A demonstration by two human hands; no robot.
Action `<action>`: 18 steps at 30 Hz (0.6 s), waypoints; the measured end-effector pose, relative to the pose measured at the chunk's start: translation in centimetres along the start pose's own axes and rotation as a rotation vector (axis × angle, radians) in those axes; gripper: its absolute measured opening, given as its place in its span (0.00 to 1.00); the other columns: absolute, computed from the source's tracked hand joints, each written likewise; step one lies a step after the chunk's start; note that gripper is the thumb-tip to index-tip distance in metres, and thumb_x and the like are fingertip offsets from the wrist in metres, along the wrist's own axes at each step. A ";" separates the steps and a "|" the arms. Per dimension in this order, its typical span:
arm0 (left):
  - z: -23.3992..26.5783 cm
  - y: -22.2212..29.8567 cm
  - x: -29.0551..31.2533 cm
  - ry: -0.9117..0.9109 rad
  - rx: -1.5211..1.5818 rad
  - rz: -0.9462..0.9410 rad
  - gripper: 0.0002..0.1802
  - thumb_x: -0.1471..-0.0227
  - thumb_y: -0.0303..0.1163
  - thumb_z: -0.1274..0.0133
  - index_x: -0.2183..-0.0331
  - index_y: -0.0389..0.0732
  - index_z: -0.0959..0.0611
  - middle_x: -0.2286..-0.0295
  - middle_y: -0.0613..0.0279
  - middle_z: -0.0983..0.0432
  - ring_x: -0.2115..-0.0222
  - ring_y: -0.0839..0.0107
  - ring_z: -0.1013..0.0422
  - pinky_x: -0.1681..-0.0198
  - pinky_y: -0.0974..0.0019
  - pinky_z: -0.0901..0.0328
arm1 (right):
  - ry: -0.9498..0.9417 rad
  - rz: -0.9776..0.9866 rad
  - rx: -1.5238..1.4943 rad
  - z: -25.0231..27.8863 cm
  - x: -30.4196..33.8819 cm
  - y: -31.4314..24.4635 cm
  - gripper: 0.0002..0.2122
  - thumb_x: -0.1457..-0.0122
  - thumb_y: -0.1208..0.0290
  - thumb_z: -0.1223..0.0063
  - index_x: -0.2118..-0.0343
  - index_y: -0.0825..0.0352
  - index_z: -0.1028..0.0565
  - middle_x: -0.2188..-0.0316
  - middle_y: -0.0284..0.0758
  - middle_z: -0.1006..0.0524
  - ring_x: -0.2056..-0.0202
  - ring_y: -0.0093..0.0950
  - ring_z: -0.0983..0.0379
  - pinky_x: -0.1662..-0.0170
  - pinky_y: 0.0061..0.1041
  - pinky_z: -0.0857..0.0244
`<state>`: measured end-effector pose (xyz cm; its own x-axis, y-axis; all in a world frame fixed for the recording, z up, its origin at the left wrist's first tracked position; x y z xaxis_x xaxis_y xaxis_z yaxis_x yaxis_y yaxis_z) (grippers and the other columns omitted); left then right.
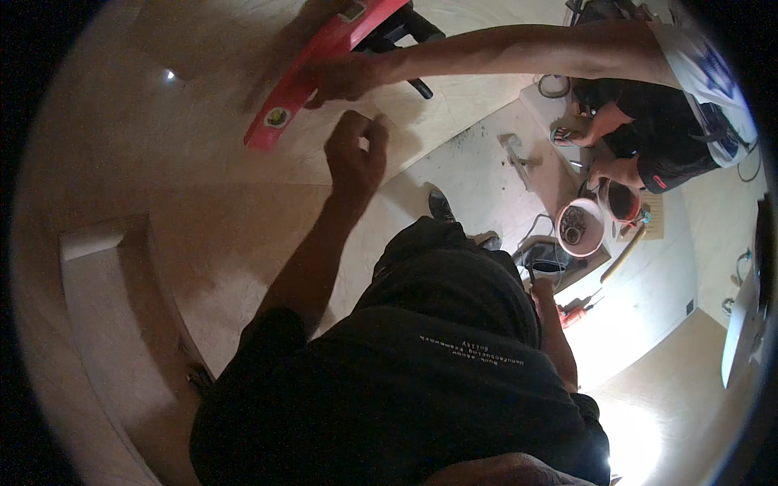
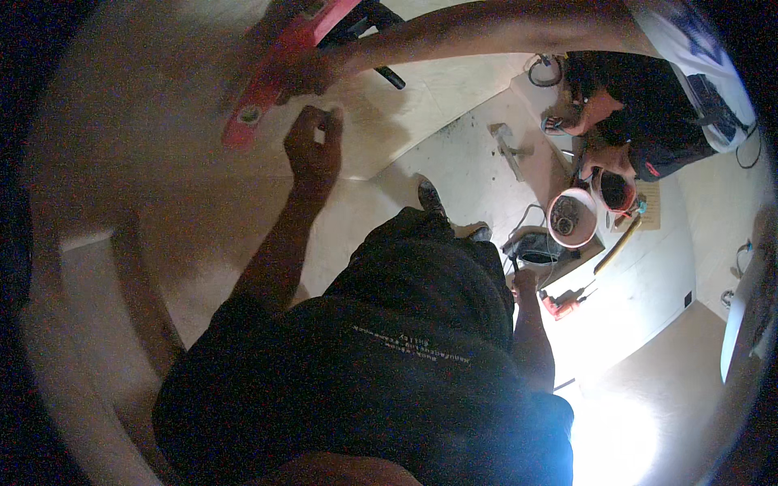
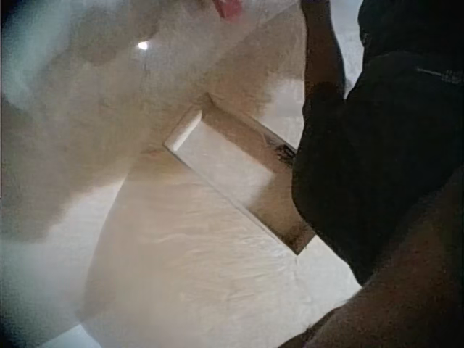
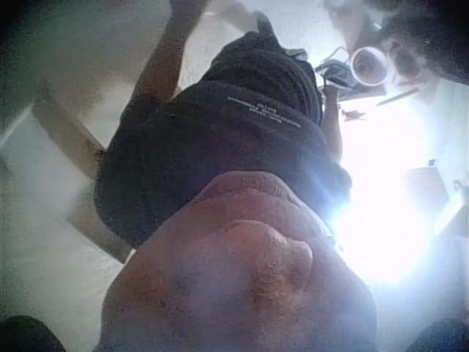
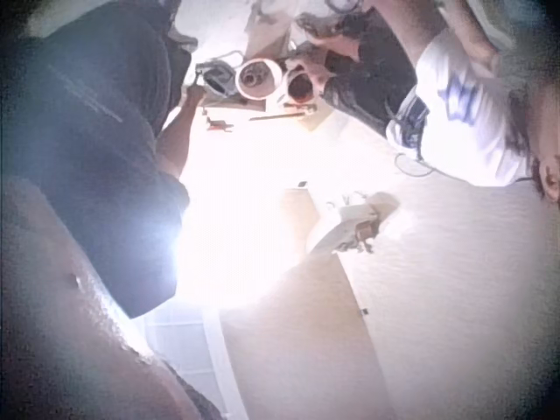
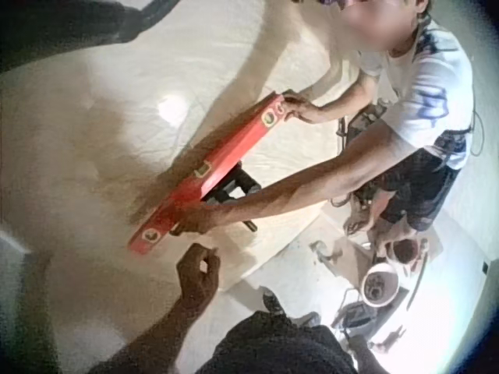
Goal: The person installs a black shower fixture onto a wall, using a wrench to tighten the connections and a level to ensure it is straight.
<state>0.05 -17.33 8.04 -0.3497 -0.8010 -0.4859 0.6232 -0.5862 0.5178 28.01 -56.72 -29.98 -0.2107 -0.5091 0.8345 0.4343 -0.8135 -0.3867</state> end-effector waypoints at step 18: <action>-9.0 -13.4 10.7 -0.409 0.525 0.958 0.16 0.46 0.37 0.45 0.75 0.34 0.24 0.82 0.55 0.25 0.81 0.69 0.26 0.77 0.65 0.32 | 0.112 -0.279 -0.746 0.0 -1.3 4.0 0.08 0.42 0.64 0.51 0.76 0.59 0.31 0.89 0.30 0.37 0.90 0.27 0.41 0.87 0.30 0.50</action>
<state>-5.78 -16.96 -10.42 -0.1517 -0.8665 0.4756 0.4217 0.3784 0.8240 30.03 -59.27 -32.62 -0.3289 -0.2525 0.9100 -0.3389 -0.8679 -0.3632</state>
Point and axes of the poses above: each hand's wrist, its own x-axis away from the middle knuckle, its own z-axis out of the back of the hand, y = z × x, the point moved 1 cm from there along -x, towards the middle knuckle
